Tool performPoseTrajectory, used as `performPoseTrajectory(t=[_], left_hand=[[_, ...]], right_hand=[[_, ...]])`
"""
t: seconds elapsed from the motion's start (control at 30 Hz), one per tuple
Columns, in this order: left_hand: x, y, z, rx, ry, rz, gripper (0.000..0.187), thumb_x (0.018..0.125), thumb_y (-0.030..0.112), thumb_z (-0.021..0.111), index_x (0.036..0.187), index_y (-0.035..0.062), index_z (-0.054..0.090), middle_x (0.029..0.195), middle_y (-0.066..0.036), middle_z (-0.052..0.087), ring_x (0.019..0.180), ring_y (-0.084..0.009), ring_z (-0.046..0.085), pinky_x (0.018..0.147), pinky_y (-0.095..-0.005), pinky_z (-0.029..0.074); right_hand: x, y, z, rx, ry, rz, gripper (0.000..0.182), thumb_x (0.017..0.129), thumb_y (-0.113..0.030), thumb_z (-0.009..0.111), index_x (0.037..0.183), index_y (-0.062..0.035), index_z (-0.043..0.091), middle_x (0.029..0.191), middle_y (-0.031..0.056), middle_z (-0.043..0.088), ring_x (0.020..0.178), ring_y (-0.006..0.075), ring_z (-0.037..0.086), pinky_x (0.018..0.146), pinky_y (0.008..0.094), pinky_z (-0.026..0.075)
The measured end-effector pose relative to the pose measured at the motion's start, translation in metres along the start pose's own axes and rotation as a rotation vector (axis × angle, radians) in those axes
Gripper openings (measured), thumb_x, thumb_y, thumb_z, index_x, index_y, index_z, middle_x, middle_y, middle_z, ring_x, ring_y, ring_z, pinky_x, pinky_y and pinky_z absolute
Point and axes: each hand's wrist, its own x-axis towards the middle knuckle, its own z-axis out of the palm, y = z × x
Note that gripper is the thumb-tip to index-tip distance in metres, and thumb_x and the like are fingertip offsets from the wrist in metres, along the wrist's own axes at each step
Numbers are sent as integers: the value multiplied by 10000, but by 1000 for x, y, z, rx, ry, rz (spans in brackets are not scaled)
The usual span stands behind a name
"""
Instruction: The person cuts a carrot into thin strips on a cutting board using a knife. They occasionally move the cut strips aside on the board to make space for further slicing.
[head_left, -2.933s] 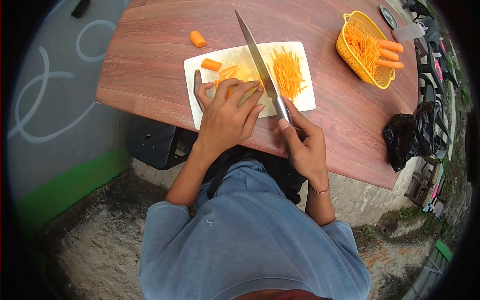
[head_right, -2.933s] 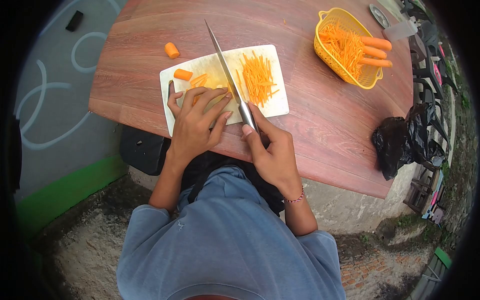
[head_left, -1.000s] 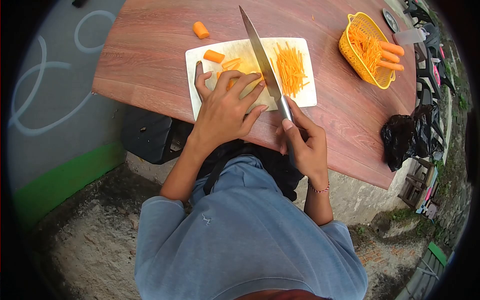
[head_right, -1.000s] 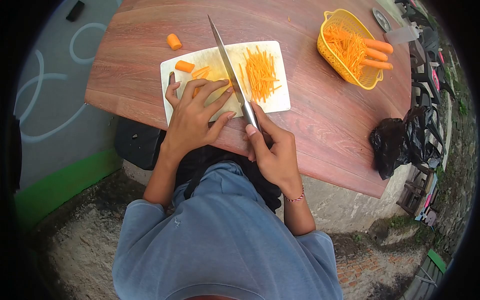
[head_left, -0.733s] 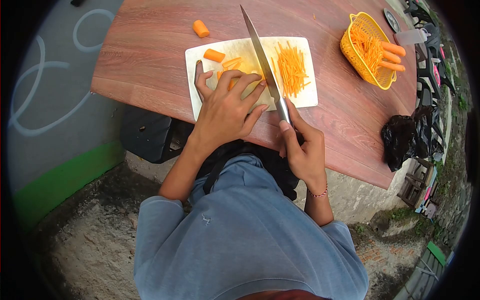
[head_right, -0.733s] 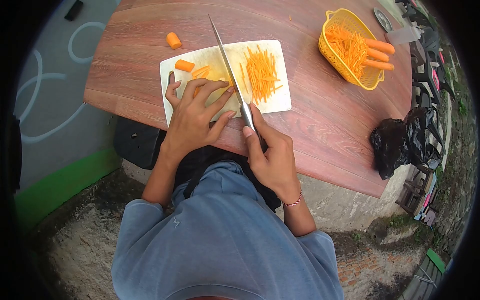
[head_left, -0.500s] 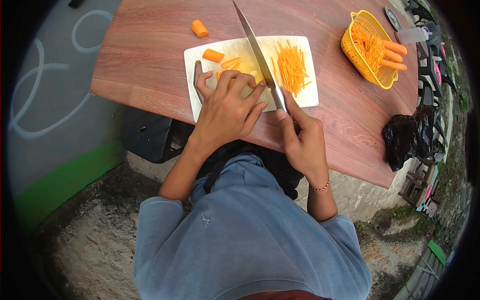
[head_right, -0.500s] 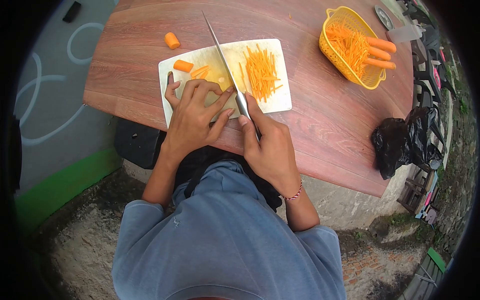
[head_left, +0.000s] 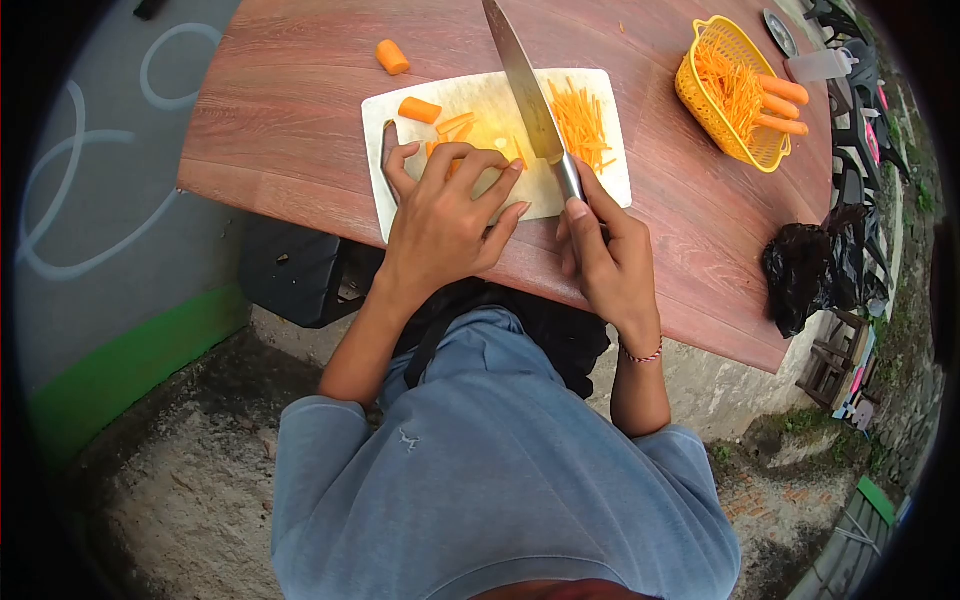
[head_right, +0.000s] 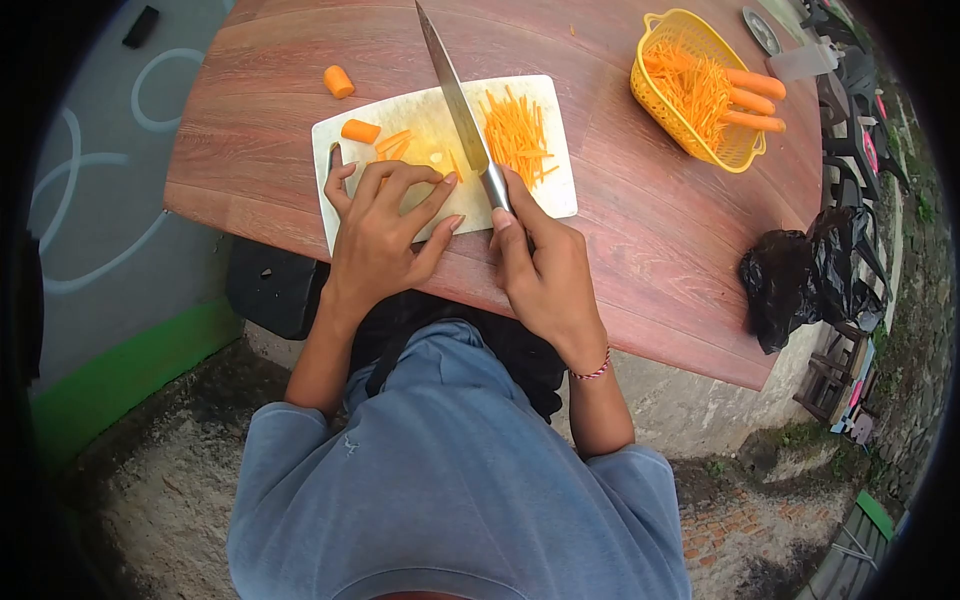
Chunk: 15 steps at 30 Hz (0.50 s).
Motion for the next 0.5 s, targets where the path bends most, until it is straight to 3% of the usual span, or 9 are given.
performPoseTrajectory(t=[0.07, 0.17, 0.23, 0.5], left_hand=[[0, 0, 0, 3, 1, -1, 322, 920, 331, 774, 1174, 139, 817, 1172, 20, 691, 1154, -209, 611, 1121, -643, 240], [1, 1, 0, 12, 3, -4, 322, 917, 336, 775, 1166, 136, 819, 1168, 22, 694, 1149, -206, 613, 1121, -643, 240], [1, 1, 1, 16, 3, -5, 323, 917, 336, 774, 1164, 133, 818, 1170, 22, 694, 1148, -205, 614, 1120, -643, 240], [2, 0, 0, 20, 13, 12, 318, 915, 328, 766, 1146, 114, 813, 1167, 15, 690, 1145, -209, 616, 1113, -641, 243]], right_hand=[[-5, 1, 0, 28, 2, 15, 468, 1109, -141, 553, 1557, -4, 541, 721, 58, 593, 631, 102, 554, 630, 306, 495], [-12, 6, 2, -21, 6, -41, 490, 1127, -141, 535, 1602, -22, 506, 797, 0, 616, 600, 59, 565, 572, 243, 472], [-15, 6, 3, -20, 17, -22, 468, 1089, -131, 589, 1533, 13, 563, 776, 108, 628, 709, 130, 589, 717, 306, 521], [-22, 1, 7, -63, 19, 23, 471, 1072, -117, 613, 1521, 21, 573, 811, 169, 658, 734, 150, 620, 748, 324, 536]])
